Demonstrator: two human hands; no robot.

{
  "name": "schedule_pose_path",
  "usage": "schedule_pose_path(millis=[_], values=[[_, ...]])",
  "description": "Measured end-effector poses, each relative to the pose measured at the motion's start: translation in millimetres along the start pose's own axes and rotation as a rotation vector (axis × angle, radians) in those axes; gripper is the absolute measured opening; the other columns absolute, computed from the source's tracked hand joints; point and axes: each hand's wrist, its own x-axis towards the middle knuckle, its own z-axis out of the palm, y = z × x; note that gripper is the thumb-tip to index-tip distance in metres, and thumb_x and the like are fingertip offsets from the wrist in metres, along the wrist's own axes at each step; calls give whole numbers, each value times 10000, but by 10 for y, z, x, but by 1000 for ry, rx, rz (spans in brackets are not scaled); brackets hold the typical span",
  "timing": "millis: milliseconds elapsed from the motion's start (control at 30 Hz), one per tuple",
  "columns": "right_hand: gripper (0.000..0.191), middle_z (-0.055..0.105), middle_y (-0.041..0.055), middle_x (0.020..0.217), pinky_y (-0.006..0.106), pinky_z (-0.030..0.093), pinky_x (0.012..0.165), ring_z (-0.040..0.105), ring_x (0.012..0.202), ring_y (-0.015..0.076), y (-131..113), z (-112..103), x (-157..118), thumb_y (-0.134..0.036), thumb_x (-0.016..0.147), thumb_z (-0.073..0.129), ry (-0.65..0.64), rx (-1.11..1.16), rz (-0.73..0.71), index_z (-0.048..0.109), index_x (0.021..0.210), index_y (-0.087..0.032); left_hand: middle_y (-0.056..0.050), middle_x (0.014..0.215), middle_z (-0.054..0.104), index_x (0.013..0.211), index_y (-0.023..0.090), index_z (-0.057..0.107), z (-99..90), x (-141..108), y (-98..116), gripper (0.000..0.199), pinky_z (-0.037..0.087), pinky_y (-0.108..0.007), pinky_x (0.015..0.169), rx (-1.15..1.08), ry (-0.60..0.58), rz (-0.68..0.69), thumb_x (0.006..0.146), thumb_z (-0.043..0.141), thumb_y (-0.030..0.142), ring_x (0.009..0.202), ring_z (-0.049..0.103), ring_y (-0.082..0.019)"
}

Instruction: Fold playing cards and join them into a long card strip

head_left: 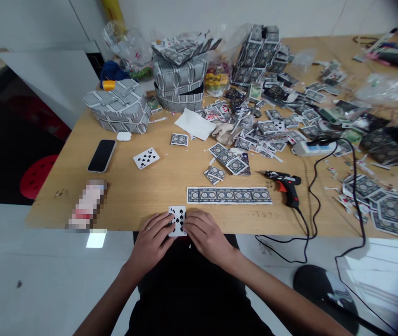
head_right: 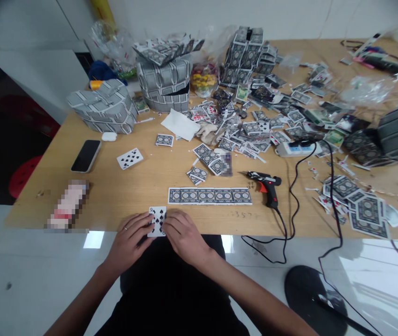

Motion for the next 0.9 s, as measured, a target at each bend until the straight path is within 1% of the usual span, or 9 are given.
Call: schedule_pose_path(millis=[100, 167, 233, 333, 400, 533, 700, 900], values=[[226, 781, 99, 1157, 505, 588, 1054, 690, 1192, 276, -59, -4, -58, -153, 1060, 593, -12, 31, 13, 708, 1252, -186, -107, 1383, 728, 1213, 219, 698, -5, -10, 12, 217, 562, -508, 1107, -12, 3, -25, 1001, 684, 178, 1326, 669, -288], [253, 774, 111, 1213, 521, 594, 1056, 684, 1229, 292, -75, -9, -95, -215, 1057, 631, -7, 44, 8, 690, 1302, -189, -108, 1356, 726, 1209, 232, 710, -15, -8, 23, 216, 584, -494, 1069, -8, 18, -51, 999, 688, 187, 1279, 685, -288], [289, 769, 122, 1247, 524, 602, 1056, 680, 1255, 300, -72, -3, -126, -246, 1047, 664, 3, 35, -11, 680, 1329, -181, -99, 1248, 748, 1197, 235, 720, -28, 0, 34, 204, 599, -477, 1023, -4, 30, -57, 999, 691, 198, 1174, 713, -276], [289, 781, 115, 1228, 509, 610, 1065, 682, 1261, 290, -59, 20, -151, -188, 1036, 667, 13, 0, -23, 692, 1324, -172, -76, 1079, 760, 1189, 226, 730, -44, 12, 45, 191, 609, -441, 961, -6, 37, -39, 1007, 680, 199, 1030, 718, -247], [290, 788, 106, 1208, 500, 617, 1064, 688, 1254, 283, -61, 30, -148, -153, 1031, 659, 14, -11, -19, 705, 1316, -180, -65, 1033, 758, 1197, 231, 737, -50, 14, 42, 197, 611, -427, 936, -8, 39, -38, 1013, 674, 206, 990, 711, -237], [284, 791, 101, 1196, 492, 626, 1055, 690, 1240, 278, -87, 18, -116, -133, 1033, 641, 22, -4, -11, 719, 1302, -184, -50, 1019, 762, 1199, 233, 745, -54, 16, 8, 194, 612, -409, 920, -47, 34, -40, 1019, 675, 213, 984, 708, -224], [247, 798, 86, 1165, 483, 625, 1058, 685, 1212, 279, -91, -7, -78, -139, 1031, 644, 17, -3, 4, 733, 1258, -175, -37, 986, 784, 1104, 229, 752, -70, 46, -28, 119, 618, -404, 896, -105, 48, -13, 1027, 664, 206, 1001, 721, -224], [237, 798, 76, 1161, 482, 622, 1060, 680, 1231, 269, -88, 9, -88, -142, 1026, 655, -4, -17, 21, 735, 1241, -201, -25, 954, 801, 1026, 253, 761, -93, 73, 4, 97, 628, -420, 893, -121, 59, -48, 1026, 667, 227, 951, 742, -224]])
